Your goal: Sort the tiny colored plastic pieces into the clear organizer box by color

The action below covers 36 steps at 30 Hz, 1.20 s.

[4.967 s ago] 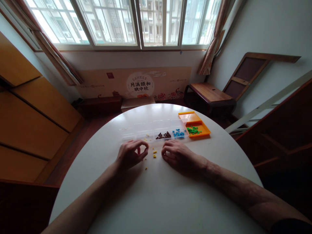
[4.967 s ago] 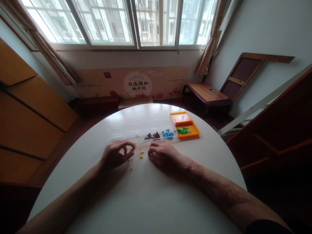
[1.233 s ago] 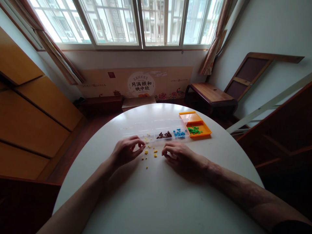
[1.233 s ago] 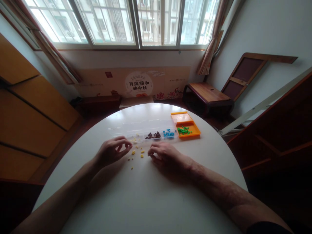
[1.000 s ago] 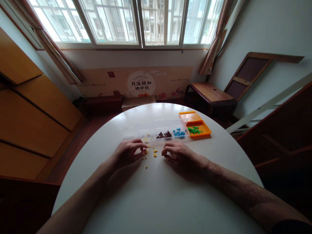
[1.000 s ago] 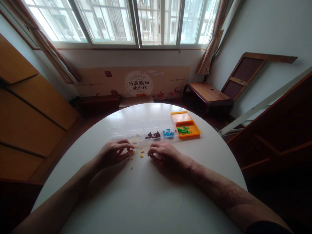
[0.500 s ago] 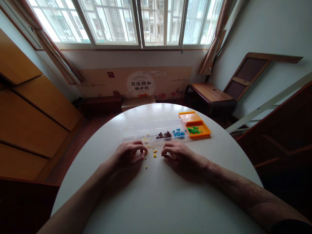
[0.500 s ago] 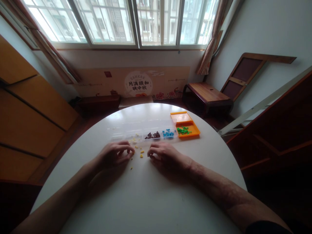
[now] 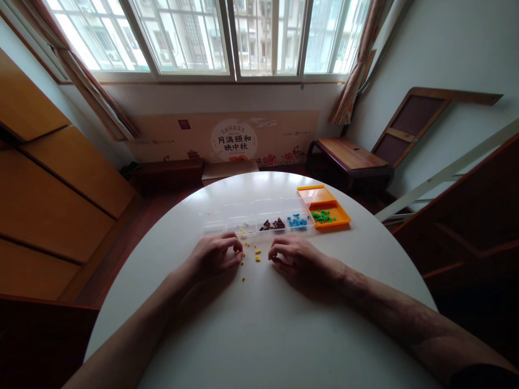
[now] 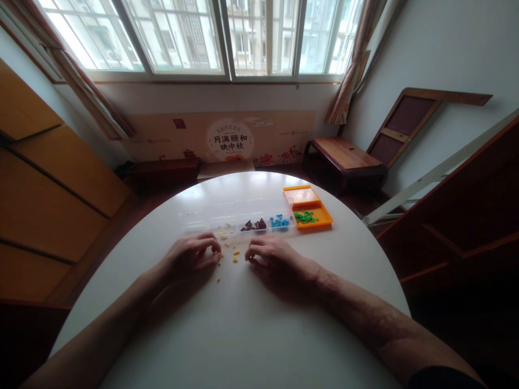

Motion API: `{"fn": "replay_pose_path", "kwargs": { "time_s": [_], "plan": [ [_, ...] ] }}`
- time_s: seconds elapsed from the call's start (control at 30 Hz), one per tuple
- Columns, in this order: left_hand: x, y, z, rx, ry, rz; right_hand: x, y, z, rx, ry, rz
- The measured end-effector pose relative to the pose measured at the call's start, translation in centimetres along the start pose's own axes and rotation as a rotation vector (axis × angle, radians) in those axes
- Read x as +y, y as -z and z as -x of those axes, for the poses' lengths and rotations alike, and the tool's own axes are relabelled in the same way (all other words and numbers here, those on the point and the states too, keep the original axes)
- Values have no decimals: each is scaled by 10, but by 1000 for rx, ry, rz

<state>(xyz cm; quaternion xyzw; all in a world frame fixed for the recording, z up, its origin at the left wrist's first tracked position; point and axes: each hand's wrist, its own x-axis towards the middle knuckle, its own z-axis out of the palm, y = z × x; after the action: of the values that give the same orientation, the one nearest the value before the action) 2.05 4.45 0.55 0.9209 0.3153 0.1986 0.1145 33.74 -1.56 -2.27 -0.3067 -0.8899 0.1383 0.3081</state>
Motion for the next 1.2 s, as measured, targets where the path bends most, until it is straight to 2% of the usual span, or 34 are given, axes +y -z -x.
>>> {"fn": "replay_pose_path", "kwargs": {
  "time_s": [0.37, 0.67, 0.9, 1.07, 1.2],
  "plan": [
    [0, 0, 0, 18, -58, -9, 1, -1, 0, -4, 5, 7],
    [4, 7, -1, 47, -64, -86, -1, 0, 0, 5, 0, 7],
    [2, 5, -2, 6, -62, -107, 0, 0, -1, -6, -1, -2],
    [0, -1, -1, 62, -64, -119, 0, 0, -1, -3, 3, -5],
    [2, -1, -3, 192, -47, -140, 0, 0, -1, -6, 5, -4]
  ]
}}
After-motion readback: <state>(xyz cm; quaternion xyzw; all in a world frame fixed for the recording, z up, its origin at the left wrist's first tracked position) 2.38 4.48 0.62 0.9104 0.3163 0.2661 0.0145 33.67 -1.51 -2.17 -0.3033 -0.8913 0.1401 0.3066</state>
